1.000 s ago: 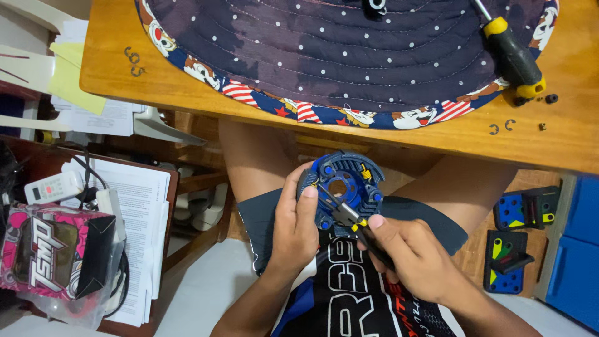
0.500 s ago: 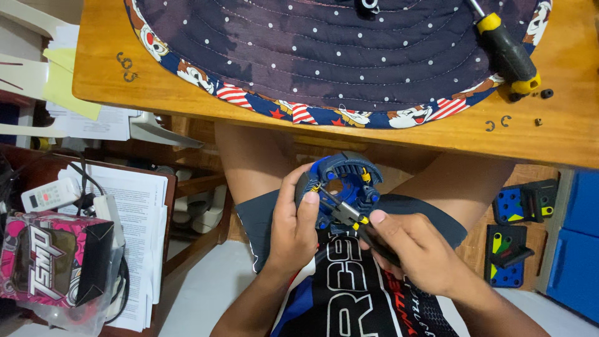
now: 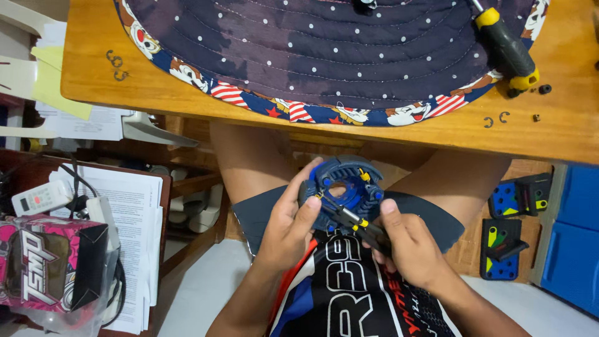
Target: The person assembles a blue circular mechanical component on a table by inserting small springs into slots using a screwdriver and pliers. They then wipe the component with a tissue.
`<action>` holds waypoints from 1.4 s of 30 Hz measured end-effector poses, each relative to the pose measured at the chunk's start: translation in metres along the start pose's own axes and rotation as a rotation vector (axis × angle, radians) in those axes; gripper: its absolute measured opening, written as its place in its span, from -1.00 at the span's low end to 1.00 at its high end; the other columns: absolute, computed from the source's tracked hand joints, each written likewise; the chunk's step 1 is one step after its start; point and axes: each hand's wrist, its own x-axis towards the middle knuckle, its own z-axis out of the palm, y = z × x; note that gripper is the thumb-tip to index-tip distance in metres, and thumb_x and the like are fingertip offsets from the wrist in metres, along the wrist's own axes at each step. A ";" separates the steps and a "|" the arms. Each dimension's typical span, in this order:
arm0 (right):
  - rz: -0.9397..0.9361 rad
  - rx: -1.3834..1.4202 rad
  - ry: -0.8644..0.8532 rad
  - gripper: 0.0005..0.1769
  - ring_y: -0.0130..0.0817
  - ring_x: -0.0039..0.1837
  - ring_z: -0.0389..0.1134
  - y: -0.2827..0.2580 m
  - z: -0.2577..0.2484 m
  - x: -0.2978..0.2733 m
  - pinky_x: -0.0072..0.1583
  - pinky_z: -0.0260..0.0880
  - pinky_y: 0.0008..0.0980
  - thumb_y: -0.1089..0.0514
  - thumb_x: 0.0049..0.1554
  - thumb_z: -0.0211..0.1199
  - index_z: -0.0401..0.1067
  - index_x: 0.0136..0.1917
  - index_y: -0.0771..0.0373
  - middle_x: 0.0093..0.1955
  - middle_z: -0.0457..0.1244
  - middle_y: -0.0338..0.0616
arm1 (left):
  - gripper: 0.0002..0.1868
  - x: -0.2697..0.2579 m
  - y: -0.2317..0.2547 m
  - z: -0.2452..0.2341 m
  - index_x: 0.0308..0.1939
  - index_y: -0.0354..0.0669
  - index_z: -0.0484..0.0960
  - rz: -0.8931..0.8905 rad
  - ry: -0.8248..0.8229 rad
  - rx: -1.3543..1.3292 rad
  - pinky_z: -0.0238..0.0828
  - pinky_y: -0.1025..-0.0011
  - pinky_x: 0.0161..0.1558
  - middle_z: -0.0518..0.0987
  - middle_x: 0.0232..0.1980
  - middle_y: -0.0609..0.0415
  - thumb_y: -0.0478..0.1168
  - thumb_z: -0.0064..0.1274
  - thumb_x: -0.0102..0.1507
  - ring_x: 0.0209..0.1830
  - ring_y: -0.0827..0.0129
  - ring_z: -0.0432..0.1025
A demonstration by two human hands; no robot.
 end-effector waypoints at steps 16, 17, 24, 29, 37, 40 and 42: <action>0.202 0.058 -0.145 0.14 -0.36 -0.58 0.15 0.015 -0.007 0.009 -0.45 0.17 -0.41 -0.57 0.15 -0.62 0.47 -0.43 0.37 -0.62 0.20 -0.11 | -0.40 -0.007 -0.024 0.002 0.47 -0.45 0.19 -0.025 0.052 0.019 0.28 0.31 0.40 0.51 0.29 -0.11 -0.26 0.01 0.41 0.35 0.30 0.40; 0.181 0.049 -0.136 0.13 -0.36 -0.58 0.13 0.016 -0.007 0.008 -0.46 0.13 -0.41 -0.55 0.16 -0.60 0.47 -0.43 0.36 -0.63 0.19 -0.12 | -0.40 -0.007 -0.026 0.003 0.46 -0.44 0.19 -0.022 0.059 0.015 0.28 0.31 0.40 0.51 0.28 -0.11 -0.26 0.01 0.41 0.35 0.30 0.41; 0.079 0.110 -0.064 -0.05 -0.38 -0.57 0.07 0.027 -0.005 0.003 -0.45 0.09 -0.41 -0.31 0.27 -0.43 0.49 -0.46 0.38 -0.65 0.15 -0.15 | -0.43 -0.010 -0.028 0.003 0.46 -0.48 0.19 -0.004 0.043 -0.025 0.28 0.29 0.43 0.52 0.29 -0.21 -0.22 -0.03 0.46 0.34 0.27 0.41; 0.082 0.171 0.004 -0.15 -0.38 -0.54 0.08 0.028 -0.004 0.001 -0.40 0.12 -0.41 -0.20 0.30 -0.34 0.48 -0.43 0.41 -0.62 0.15 -0.14 | -0.41 -0.013 -0.025 0.007 0.50 -0.44 0.12 -0.010 0.024 -0.013 0.22 0.30 0.47 0.42 0.38 -0.15 -0.24 -0.08 0.45 0.43 0.29 0.35; 0.235 0.186 -0.135 0.03 -0.29 -0.51 0.25 0.023 -0.013 0.016 -0.36 0.21 -0.38 -0.36 0.23 -0.51 0.55 -0.35 0.44 -0.58 0.30 -0.04 | -0.42 -0.008 -0.018 0.008 0.51 -0.45 0.18 0.009 -0.013 0.087 0.16 0.30 0.49 0.44 0.39 -0.13 -0.28 -0.08 0.45 0.41 0.31 0.32; 0.126 0.314 -0.174 0.02 -0.28 -0.43 0.35 0.029 -0.013 0.014 -0.27 0.41 -0.35 -0.40 0.22 -0.53 0.57 -0.26 0.40 -0.52 0.34 -0.04 | -0.43 -0.006 -0.016 0.008 0.50 -0.43 0.19 -0.030 0.004 0.045 0.19 0.29 0.48 0.45 0.38 -0.13 -0.26 -0.07 0.44 0.41 0.30 0.34; 0.053 0.216 -0.132 0.04 -0.32 -0.42 0.32 0.035 -0.011 0.013 -0.27 0.38 -0.37 -0.39 0.26 -0.52 0.58 -0.28 0.41 -0.51 0.34 -0.08 | -0.42 -0.003 -0.016 0.009 0.48 -0.40 0.19 -0.069 0.033 -0.013 0.22 0.27 0.46 0.45 0.36 -0.14 -0.26 -0.05 0.42 0.40 0.27 0.36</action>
